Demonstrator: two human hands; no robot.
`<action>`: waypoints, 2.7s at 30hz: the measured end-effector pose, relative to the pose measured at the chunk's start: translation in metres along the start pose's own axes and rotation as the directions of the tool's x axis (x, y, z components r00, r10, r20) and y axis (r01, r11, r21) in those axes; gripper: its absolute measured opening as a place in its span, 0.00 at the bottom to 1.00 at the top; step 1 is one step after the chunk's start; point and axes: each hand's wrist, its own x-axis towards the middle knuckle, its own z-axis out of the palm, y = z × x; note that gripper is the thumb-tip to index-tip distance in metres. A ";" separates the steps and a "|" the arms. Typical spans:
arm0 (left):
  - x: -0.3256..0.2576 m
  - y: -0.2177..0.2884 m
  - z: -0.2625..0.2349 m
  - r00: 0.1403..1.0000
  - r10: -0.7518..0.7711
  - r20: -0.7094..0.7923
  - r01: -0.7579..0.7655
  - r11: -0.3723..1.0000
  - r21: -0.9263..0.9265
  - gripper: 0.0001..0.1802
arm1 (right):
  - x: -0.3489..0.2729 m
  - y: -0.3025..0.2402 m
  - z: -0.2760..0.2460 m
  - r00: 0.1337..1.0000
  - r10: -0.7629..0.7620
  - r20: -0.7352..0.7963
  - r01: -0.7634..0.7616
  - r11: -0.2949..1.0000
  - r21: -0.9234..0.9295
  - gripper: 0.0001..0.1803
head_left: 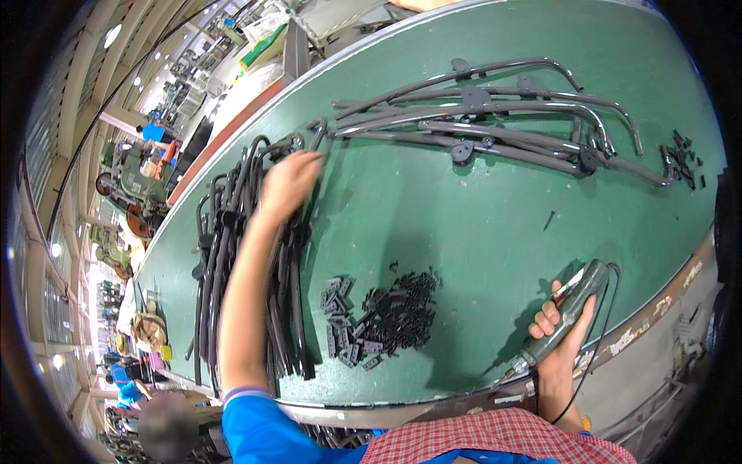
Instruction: The person uses a power drill to fasten small black plastic clips onto curved black rods at a green worktable. They repeatedly pick up a rod, align a clip, and drive a screw into it, then place the finished assembly aside.
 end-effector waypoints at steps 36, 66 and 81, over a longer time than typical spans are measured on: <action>0.071 0.139 0.108 0.900 0.356 -0.251 -0.313 0.929 0.196 0.12 | 0.003 -0.003 -0.001 0.996 0.084 0.040 -0.085 0.996 0.014 0.36; -0.313 0.172 0.106 0.987 -0.026 0.160 0.087 0.917 -0.389 0.16 | -0.015 0.052 0.123 0.646 -0.108 0.756 0.276 0.956 -0.100 0.43; -0.305 0.167 0.112 0.995 0.008 0.101 0.037 0.897 -0.441 0.16 | 0.040 0.119 0.128 0.508 -0.208 0.836 0.831 0.375 -0.411 0.50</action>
